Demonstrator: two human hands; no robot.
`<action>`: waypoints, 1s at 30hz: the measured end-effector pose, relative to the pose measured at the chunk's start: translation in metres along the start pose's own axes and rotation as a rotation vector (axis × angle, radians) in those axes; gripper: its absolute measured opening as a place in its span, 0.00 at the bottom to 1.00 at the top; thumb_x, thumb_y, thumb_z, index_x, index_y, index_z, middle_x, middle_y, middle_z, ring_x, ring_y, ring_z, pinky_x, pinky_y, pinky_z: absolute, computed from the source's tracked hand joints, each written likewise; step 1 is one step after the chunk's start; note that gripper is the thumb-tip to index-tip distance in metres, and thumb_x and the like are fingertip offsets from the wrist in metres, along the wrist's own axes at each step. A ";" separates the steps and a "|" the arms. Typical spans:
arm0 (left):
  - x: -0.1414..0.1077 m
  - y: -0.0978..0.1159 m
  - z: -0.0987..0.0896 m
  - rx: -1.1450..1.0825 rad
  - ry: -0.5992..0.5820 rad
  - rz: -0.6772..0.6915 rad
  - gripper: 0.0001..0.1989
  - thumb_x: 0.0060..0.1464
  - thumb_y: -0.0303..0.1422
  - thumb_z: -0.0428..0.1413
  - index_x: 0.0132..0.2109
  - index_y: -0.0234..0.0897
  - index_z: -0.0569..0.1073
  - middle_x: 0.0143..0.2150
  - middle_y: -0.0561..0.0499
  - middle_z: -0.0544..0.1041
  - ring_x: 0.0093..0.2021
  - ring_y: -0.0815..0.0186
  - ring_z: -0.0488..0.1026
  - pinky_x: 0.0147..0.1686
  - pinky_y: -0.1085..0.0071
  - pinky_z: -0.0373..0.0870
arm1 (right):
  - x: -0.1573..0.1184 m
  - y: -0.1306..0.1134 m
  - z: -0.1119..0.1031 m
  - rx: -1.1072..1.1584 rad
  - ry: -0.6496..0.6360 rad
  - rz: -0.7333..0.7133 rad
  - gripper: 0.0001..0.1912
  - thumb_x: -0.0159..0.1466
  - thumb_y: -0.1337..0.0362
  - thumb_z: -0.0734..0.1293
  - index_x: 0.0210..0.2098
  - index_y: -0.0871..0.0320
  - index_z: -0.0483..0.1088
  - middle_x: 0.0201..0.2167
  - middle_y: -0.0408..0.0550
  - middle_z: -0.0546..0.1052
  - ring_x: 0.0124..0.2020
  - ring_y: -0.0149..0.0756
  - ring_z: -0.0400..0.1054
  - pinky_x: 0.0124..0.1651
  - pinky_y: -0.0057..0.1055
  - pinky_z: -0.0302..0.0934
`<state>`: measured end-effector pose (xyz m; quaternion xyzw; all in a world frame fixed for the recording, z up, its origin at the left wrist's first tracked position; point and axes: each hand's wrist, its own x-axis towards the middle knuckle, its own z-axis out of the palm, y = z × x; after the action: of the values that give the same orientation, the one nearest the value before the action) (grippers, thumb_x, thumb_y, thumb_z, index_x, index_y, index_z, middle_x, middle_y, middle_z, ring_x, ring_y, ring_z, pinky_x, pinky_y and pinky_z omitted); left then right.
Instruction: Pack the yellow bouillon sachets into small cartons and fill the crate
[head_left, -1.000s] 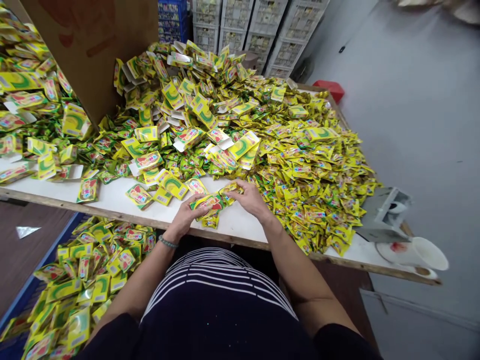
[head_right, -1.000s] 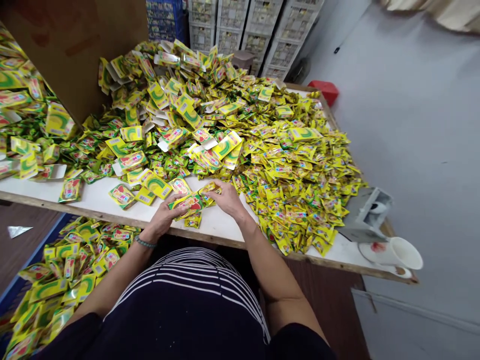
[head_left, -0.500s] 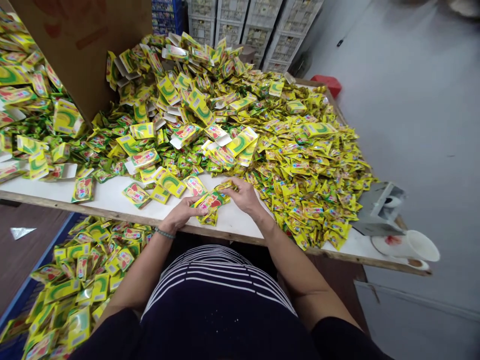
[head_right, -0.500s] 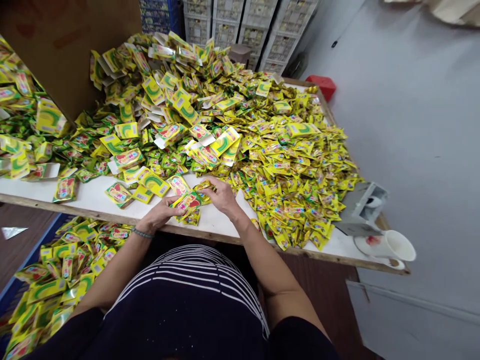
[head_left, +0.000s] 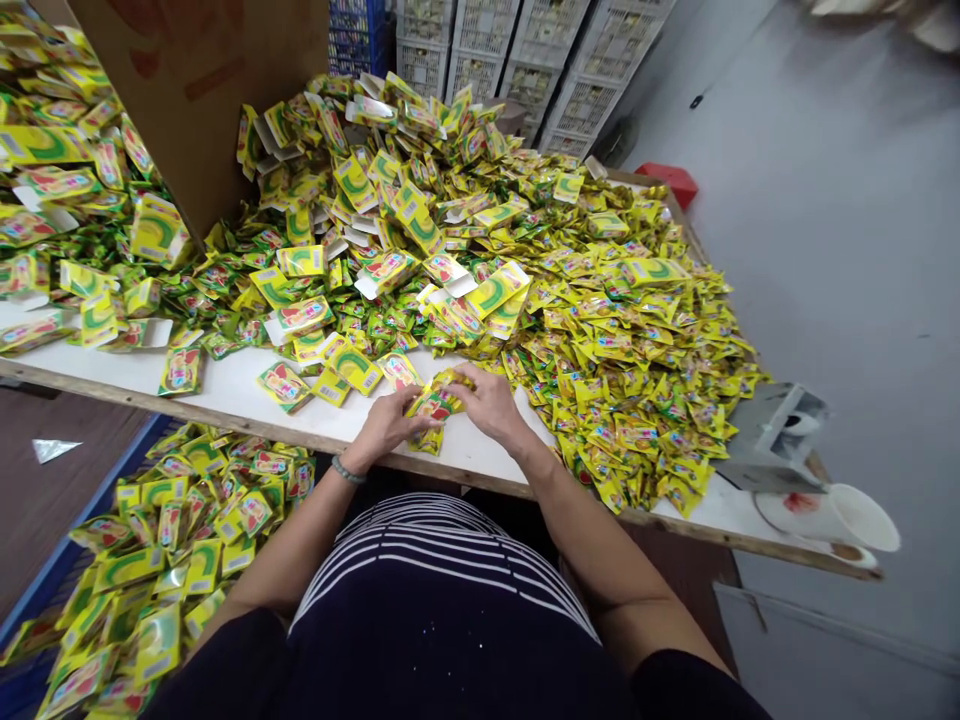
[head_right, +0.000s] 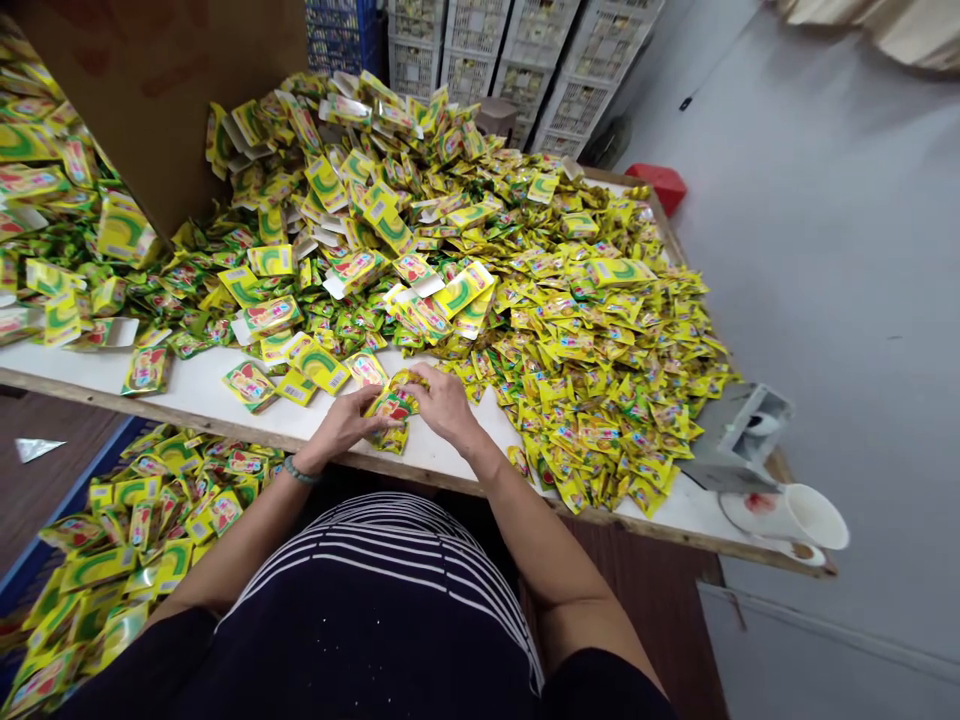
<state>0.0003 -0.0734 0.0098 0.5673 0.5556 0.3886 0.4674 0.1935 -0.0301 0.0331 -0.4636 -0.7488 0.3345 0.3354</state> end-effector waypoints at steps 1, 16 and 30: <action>0.000 0.001 0.001 -0.044 -0.038 -0.003 0.19 0.37 0.34 0.70 0.40 0.38 0.80 0.31 0.53 0.78 0.35 0.62 0.73 0.36 0.72 0.66 | 0.000 -0.001 0.003 -0.005 -0.057 -0.016 0.04 0.63 0.61 0.68 0.35 0.53 0.76 0.30 0.43 0.78 0.32 0.37 0.69 0.39 0.31 0.60; -0.008 -0.018 0.002 -0.396 -0.068 -0.120 0.22 0.40 0.36 0.69 0.43 0.31 0.74 0.36 0.50 0.80 0.35 0.65 0.75 0.37 0.71 0.71 | 0.013 -0.003 0.038 -0.233 -0.155 -0.180 0.13 0.64 0.59 0.70 0.24 0.53 0.80 0.55 0.48 0.74 0.58 0.51 0.54 0.61 0.53 0.53; -0.023 -0.031 -0.019 -0.342 0.082 -0.088 0.34 0.44 0.44 0.69 0.53 0.38 0.63 0.31 0.55 0.77 0.33 0.67 0.77 0.39 0.70 0.72 | -0.012 0.029 0.052 0.223 0.005 -0.060 0.15 0.68 0.54 0.64 0.38 0.56 0.78 0.41 0.50 0.80 0.43 0.39 0.73 0.51 0.37 0.67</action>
<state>-0.0276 -0.0957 -0.0134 0.4384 0.5244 0.4791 0.5507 0.1691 -0.0413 -0.0220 -0.4015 -0.7197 0.4044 0.3966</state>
